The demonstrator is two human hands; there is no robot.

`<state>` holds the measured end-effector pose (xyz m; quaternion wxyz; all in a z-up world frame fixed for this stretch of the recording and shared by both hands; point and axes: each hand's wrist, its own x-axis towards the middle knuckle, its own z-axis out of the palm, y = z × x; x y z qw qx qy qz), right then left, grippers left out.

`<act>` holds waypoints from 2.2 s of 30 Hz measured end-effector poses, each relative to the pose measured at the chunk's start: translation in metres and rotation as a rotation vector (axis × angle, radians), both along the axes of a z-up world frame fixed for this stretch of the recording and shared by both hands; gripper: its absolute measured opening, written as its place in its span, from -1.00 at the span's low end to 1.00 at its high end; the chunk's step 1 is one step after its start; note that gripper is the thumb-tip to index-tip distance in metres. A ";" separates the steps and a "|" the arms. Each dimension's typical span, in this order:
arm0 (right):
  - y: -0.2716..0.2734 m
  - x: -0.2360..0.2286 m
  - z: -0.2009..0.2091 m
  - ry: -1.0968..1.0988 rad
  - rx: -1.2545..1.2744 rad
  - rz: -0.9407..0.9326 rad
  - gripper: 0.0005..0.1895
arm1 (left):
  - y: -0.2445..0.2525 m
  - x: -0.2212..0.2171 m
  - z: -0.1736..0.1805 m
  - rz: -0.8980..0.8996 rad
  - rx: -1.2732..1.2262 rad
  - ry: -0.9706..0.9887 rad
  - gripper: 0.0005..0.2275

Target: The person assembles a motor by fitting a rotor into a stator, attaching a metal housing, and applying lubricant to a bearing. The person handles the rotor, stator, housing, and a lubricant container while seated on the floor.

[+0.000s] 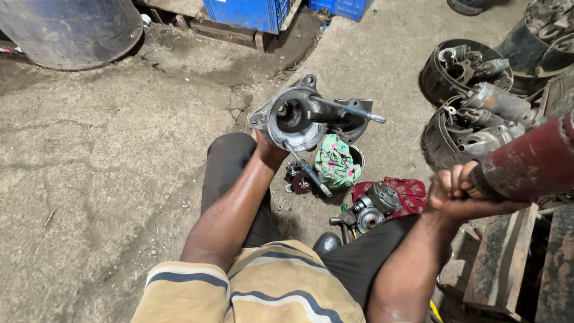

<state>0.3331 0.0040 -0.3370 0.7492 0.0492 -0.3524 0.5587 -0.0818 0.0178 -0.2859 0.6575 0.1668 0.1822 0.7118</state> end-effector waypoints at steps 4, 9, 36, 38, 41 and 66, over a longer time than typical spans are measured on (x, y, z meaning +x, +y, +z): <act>-0.003 0.017 -0.003 -0.028 0.007 -0.008 -0.17 | -0.001 0.004 -0.006 -0.026 -0.006 -0.004 -0.64; -0.002 0.017 -0.009 -0.002 0.023 -0.007 -0.15 | 0.001 0.009 -0.016 -0.049 -0.021 -0.022 -0.63; -0.033 0.001 0.028 0.104 -0.040 -0.078 0.03 | 0.107 0.048 -0.168 0.057 -0.294 -0.222 -0.65; -0.037 -0.005 0.029 0.142 -0.094 -0.112 0.19 | 0.120 0.070 -0.186 0.190 -0.429 -0.198 -0.69; -0.041 -0.011 0.031 0.098 -0.090 -0.155 0.20 | 0.136 0.106 -0.209 0.223 -0.479 -0.197 -0.66; -0.016 -0.041 0.007 -0.023 -0.228 -0.076 -0.14 | 0.153 0.085 -0.305 -0.322 -0.741 0.665 -0.52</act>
